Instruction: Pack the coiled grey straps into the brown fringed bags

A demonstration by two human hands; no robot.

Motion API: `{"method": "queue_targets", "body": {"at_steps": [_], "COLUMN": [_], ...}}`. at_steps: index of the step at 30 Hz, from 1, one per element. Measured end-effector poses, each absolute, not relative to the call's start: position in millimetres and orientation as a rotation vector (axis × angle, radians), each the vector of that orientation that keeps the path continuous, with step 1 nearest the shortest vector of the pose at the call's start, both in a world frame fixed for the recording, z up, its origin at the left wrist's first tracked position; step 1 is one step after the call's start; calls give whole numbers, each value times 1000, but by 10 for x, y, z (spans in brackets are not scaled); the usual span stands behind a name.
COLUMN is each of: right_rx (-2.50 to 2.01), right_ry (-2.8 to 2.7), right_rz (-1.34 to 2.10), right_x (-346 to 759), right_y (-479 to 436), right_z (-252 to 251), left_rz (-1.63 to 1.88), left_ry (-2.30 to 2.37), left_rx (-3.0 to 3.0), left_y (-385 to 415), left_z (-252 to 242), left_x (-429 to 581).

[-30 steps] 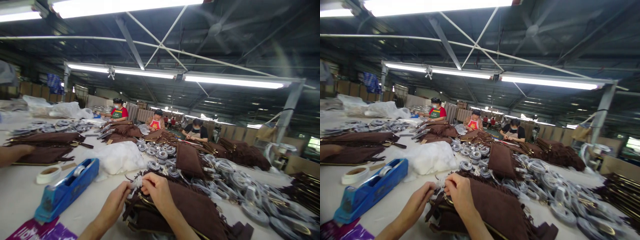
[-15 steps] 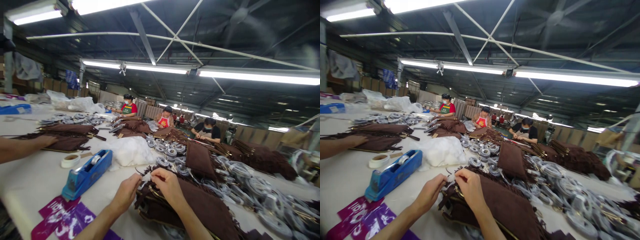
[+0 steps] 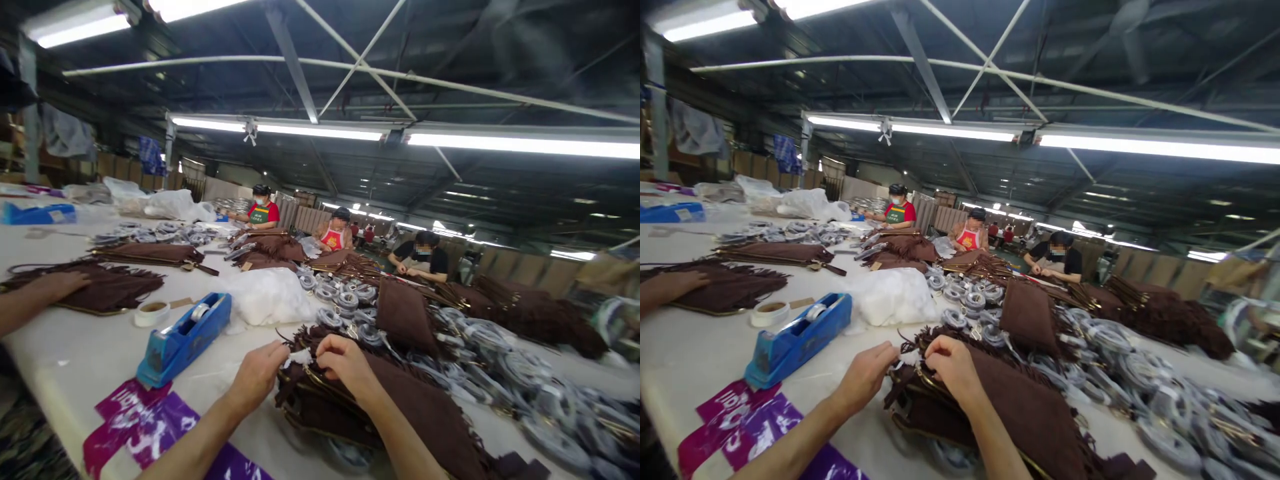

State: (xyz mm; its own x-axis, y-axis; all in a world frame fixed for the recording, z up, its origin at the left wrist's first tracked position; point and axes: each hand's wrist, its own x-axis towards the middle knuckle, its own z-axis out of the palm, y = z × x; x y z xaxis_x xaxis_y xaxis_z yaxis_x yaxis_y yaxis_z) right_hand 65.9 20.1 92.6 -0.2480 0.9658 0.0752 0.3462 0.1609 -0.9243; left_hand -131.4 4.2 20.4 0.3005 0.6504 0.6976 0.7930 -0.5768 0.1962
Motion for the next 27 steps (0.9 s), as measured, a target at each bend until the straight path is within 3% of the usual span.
{"method": "queue_targets", "body": {"at_steps": [9, 20, 27], "right_rx": [-1287, -1316, -1384], "right_ry": [-1659, -1832, -1874], "right_rz": [1327, 1123, 848], "right_x": [774, 871, 1203], "right_y": [212, 310, 302], "right_z": [931, 798, 817], "left_rz": [-1105, -1007, -710], "left_ry": [-1317, -1406, -1689], "left_rx": [-2371, -2441, -2272], "left_y": [124, 112, 219], "left_z": [165, 176, 197], "left_x": [-1379, -1347, -1539]}}
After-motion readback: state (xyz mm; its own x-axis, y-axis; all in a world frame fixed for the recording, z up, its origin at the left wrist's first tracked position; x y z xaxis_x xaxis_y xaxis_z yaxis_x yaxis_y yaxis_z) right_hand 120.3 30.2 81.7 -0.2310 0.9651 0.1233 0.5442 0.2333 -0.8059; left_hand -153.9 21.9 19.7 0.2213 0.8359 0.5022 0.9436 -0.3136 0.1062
